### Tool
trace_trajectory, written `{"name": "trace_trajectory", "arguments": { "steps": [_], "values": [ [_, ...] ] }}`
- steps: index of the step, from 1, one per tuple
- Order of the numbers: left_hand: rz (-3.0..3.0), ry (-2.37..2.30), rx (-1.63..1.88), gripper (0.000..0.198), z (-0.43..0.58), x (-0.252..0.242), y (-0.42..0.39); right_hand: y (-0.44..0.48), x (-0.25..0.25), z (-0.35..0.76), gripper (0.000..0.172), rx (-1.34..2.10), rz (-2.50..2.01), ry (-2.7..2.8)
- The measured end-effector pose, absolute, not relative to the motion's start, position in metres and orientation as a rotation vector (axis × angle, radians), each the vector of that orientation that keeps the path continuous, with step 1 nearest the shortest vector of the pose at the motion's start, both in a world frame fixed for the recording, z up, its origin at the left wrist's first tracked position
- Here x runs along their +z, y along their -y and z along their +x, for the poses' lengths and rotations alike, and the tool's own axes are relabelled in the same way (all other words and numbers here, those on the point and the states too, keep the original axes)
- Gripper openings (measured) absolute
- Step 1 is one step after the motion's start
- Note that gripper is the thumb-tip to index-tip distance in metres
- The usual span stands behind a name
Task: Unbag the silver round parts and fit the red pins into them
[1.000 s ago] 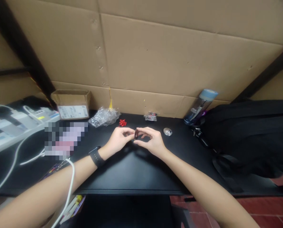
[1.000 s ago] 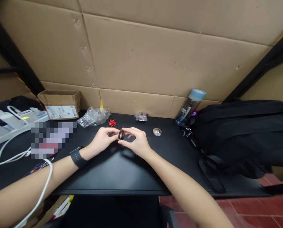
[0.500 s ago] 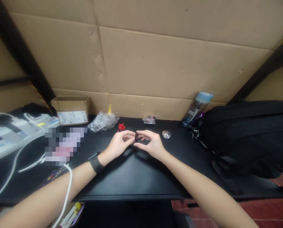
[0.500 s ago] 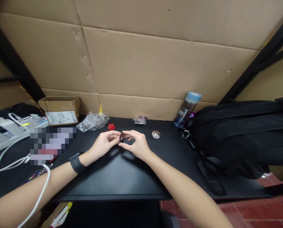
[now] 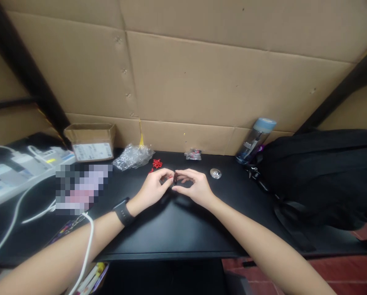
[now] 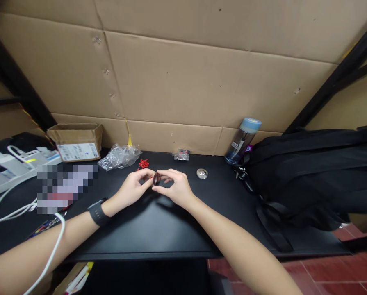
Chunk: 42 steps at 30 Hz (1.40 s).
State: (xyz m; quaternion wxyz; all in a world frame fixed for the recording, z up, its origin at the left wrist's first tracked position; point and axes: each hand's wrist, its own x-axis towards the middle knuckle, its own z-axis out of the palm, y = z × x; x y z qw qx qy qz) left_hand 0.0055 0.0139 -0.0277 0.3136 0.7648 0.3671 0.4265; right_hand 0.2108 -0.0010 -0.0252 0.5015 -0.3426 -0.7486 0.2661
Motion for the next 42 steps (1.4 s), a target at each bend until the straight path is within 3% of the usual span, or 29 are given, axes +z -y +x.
{"name": "trace_trajectory", "arguments": {
  "steps": [17,31,38,42],
  "values": [
    [2.240,-1.018,1.116,0.018,0.005,-0.023,-0.011,-0.001,-0.037,0.205,0.055,0.848,-0.911,1.630],
    [1.702,-0.887,0.841,0.015,0.001,-0.027,-0.021,-0.001,-0.027,0.214,0.046,0.330,-0.769,2.057],
    [2.248,-0.928,1.034,0.017,-0.001,-0.019,-0.012,0.004,-0.029,0.211,0.047,0.581,-0.892,1.872],
    [2.230,-0.956,1.028,0.019,0.000,-0.018,-0.012,0.003,-0.028,0.210,0.051,0.723,-0.902,1.788]
  ]
}}
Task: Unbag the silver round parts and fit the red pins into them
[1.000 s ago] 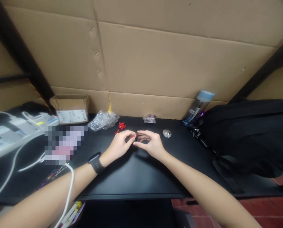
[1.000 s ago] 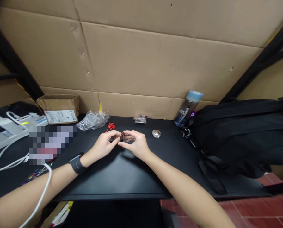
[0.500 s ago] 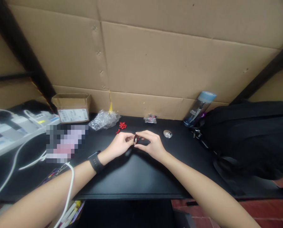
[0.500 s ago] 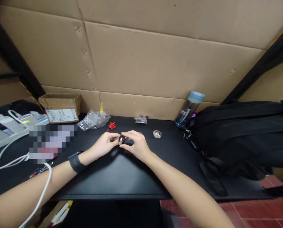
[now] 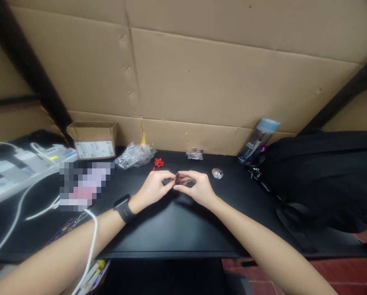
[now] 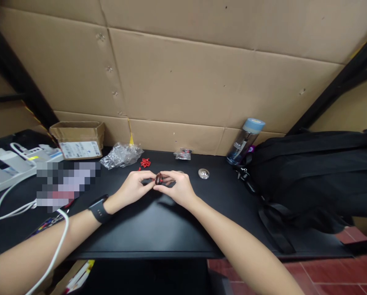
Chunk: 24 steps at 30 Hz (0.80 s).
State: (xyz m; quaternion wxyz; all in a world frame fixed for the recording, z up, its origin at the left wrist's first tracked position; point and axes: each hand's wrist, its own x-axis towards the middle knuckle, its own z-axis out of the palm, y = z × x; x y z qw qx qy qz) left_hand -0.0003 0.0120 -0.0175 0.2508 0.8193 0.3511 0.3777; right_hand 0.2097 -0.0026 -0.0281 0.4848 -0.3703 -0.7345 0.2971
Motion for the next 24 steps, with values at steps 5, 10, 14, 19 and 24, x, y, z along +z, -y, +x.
{"name": "trace_trajectory", "arguments": {
  "steps": [5,10,14,19,24],
  "values": [
    [1.805,-0.774,0.971,0.031,0.001,-0.023,-0.020,-0.001,-0.024,0.214,0.043,0.683,-0.875,1.771],
    [1.533,-0.627,0.967,0.055,0.001,-0.026,-0.023,0.000,-0.017,0.219,0.025,0.499,-0.829,1.845],
    [1.431,-0.580,0.905,0.062,0.001,-0.026,-0.021,0.002,-0.014,0.219,0.022,0.472,-0.773,1.920],
    [1.454,-0.604,0.902,0.063,0.002,-0.024,-0.017,0.001,-0.013,0.220,0.020,0.352,-0.769,1.972],
    [1.597,-0.602,0.988,0.051,0.000,-0.022,-0.014,0.002,-0.006,0.222,0.014,0.268,-0.833,2.006]
  ]
}}
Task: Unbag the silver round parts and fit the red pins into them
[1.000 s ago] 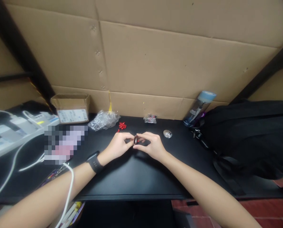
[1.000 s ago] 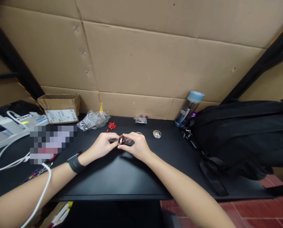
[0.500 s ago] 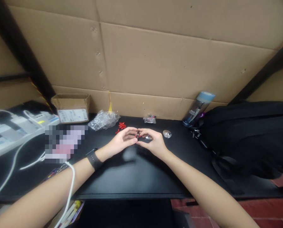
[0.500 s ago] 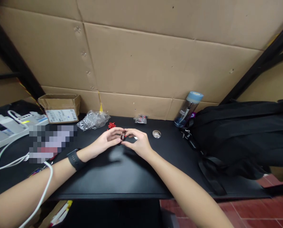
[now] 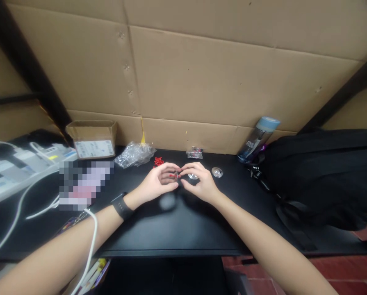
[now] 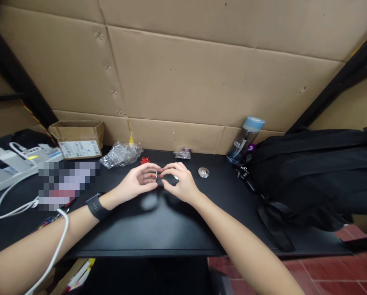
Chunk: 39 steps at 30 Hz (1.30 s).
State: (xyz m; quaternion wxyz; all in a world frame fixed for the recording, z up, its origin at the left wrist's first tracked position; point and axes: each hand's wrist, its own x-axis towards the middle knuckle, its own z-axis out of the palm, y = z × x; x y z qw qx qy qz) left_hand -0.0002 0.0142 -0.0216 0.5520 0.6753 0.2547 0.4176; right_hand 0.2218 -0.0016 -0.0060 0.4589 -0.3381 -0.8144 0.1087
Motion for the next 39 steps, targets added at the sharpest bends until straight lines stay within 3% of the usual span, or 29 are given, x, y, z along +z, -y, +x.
{"name": "trace_trajectory", "arguments": {
  "steps": [9,21,39],
  "values": [
    [1.859,-0.569,1.130,0.047,0.003,-0.020,-0.010,0.005,-0.009,0.213,0.007,0.433,-0.900,1.930],
    [1.862,-0.634,1.190,0.032,0.002,-0.026,-0.018,0.000,-0.004,0.221,0.008,0.224,-0.889,1.968],
    [2.506,-0.702,0.787,0.026,-0.009,-0.022,-0.024,-0.015,-0.016,0.241,0.009,0.214,-1.039,2.162]
  ]
}}
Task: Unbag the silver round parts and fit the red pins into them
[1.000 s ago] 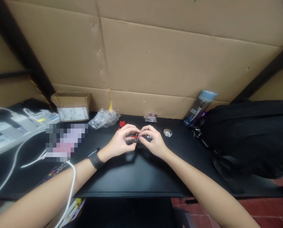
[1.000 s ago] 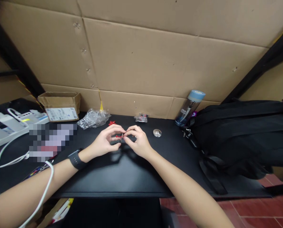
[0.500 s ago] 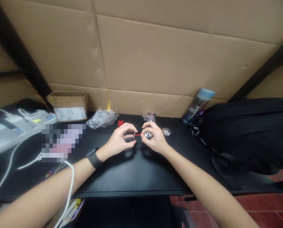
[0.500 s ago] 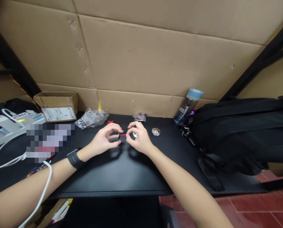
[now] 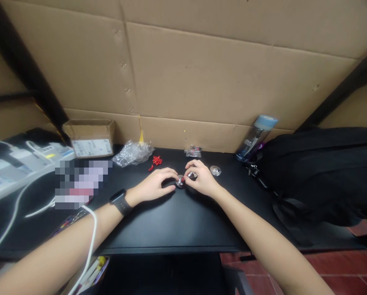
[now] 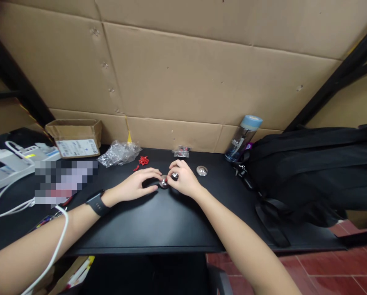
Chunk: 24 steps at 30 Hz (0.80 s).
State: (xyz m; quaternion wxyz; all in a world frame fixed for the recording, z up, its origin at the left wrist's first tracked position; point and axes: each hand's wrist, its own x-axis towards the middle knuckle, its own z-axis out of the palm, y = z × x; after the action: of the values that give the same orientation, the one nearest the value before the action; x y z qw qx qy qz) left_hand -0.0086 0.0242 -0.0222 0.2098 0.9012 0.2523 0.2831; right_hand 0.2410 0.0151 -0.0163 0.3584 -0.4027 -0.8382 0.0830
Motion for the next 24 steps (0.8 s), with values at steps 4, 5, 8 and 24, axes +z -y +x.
{"name": "trace_trajectory", "arguments": {
  "steps": [4,5,8,24],
  "values": [
    [2.628,-0.690,0.618,0.032,-0.011,-0.027,-0.025,-0.017,-0.021,0.239,0.008,0.242,-1.029,2.210],
    [2.638,-0.686,0.579,0.035,-0.011,-0.029,-0.025,-0.017,-0.022,0.239,0.008,0.250,-1.029,2.216],
    [2.649,-0.691,0.534,0.039,-0.012,-0.034,-0.026,-0.019,-0.022,0.239,0.009,0.262,-1.050,2.217],
    [2.927,-1.290,0.565,0.043,-0.081,-0.021,-0.076,-0.033,-0.007,0.287,0.038,0.291,-1.295,2.485]
  ]
}}
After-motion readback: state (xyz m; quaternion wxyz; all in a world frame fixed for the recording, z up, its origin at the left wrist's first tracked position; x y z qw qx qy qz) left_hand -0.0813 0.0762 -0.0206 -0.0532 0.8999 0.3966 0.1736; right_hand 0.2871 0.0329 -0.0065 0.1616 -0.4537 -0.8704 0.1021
